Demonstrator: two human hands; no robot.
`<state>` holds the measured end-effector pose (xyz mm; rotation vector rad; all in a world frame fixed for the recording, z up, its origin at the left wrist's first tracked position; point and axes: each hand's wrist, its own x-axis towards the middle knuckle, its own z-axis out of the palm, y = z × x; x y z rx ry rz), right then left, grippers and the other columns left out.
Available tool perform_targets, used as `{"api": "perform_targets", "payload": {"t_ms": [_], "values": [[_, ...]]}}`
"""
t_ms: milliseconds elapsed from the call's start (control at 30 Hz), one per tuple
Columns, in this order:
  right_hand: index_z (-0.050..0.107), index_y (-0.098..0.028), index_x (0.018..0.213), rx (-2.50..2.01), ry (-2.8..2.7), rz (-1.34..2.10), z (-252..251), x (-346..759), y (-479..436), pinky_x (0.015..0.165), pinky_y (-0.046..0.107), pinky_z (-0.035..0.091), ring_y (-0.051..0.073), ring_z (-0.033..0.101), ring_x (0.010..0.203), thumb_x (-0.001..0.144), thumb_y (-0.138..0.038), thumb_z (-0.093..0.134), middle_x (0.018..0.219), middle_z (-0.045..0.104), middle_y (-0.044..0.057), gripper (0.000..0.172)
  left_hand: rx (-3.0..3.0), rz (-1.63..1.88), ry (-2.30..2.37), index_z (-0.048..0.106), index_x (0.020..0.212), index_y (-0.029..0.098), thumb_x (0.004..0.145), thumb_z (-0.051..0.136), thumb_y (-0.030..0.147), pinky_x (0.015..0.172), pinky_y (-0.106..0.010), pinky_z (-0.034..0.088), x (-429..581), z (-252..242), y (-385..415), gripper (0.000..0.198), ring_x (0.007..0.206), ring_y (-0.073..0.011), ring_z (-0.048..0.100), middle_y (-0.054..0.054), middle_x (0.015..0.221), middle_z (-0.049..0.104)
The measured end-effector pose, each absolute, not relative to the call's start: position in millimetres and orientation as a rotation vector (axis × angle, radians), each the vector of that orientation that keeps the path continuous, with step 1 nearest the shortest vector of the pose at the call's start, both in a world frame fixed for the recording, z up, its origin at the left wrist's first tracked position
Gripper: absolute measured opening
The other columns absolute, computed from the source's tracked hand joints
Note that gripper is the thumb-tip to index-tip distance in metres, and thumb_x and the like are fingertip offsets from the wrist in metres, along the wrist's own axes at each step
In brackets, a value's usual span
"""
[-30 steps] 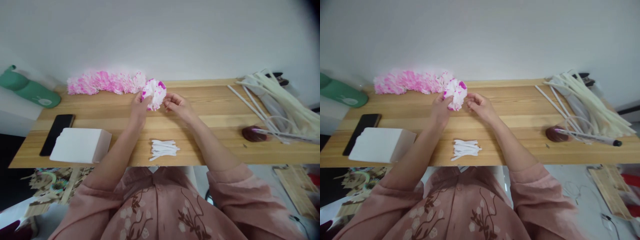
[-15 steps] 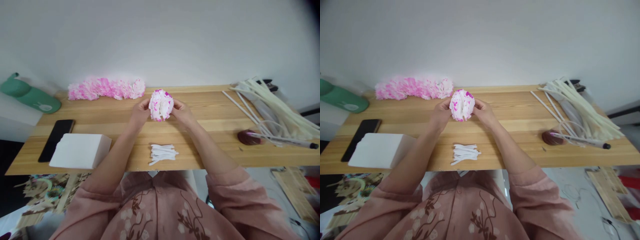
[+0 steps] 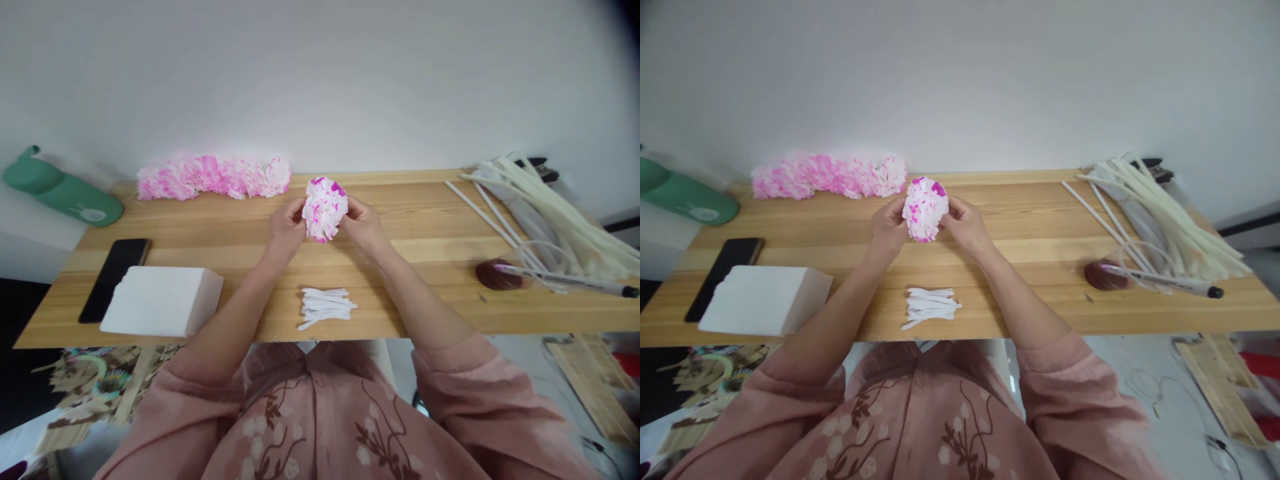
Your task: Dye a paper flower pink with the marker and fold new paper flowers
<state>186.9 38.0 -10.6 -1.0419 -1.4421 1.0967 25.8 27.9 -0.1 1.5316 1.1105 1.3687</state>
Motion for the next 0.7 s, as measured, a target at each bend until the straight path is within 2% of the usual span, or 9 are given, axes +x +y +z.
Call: {"api": "perform_targets", "payload": {"t_ms": [200, 300, 500, 700], "values": [[0.067, -0.022, 0.094, -1.021, -1.404, 1.057, -4, 188, 37, 0.079, 0.033, 0.05, 0.017, 0.063, 0.088, 0.073, -0.038, 0.066, 0.097, 0.071, 0.003, 0.027, 1.499, 1.356, 1.022, 0.062, 0.103, 0.019, 0.071, 0.069, 0.03, 0.08, -0.029, 0.049, 26, 3, 29, 0.034, 0.092, -0.017, 0.064, -0.005, 0.099, 0.07], [0.064, -0.022, 0.092, -1.0, -1.375, 1.059, -1, 188, 37, 0.08, 0.033, 0.051, 0.016, 0.063, 0.087, 0.072, -0.037, 0.068, 0.095, 0.07, 0.002, 0.026, 1.589, 1.268, 1.031, 0.064, 0.1, 0.018, 0.065, 0.074, 0.033, 0.079, -0.028, 0.049, 23, 2, 31, 0.039, 0.093, -0.0194, 0.063, -0.005, 0.097, 0.071], [0.06, -0.023, 0.087, -1.002, -1.414, 1.012, -3, 189, 39, 0.076, 0.032, 0.051, 0.016, 0.061, 0.082, 0.073, -0.043, 0.068, 0.088, 0.067, 0.002, 0.026, 1.684, 1.212, 1.143, 0.069, 0.086, 0.018, 0.066, 0.072, 0.032, 0.073, -0.029, 0.049, 18, -3, 34, 0.024, 0.08, -0.0187, 0.063, -0.002, 0.082, 0.071], [0.058, -0.024, 0.092, -0.968, -1.416, 1.099, -2, 190, 38, 0.067, 0.029, 0.051, 0.014, 0.058, 0.074, 0.07, -0.048, 0.071, 0.083, 0.063, 0.0, 0.034, 1.605, 1.226, 1.174, 0.068, 0.079, 0.018, 0.07, 0.069, 0.028, 0.071, -0.03, 0.05, 20, -11, 38, 0.014, 0.081, -0.0203, 0.064, -0.003, 0.079, 0.071]]}}
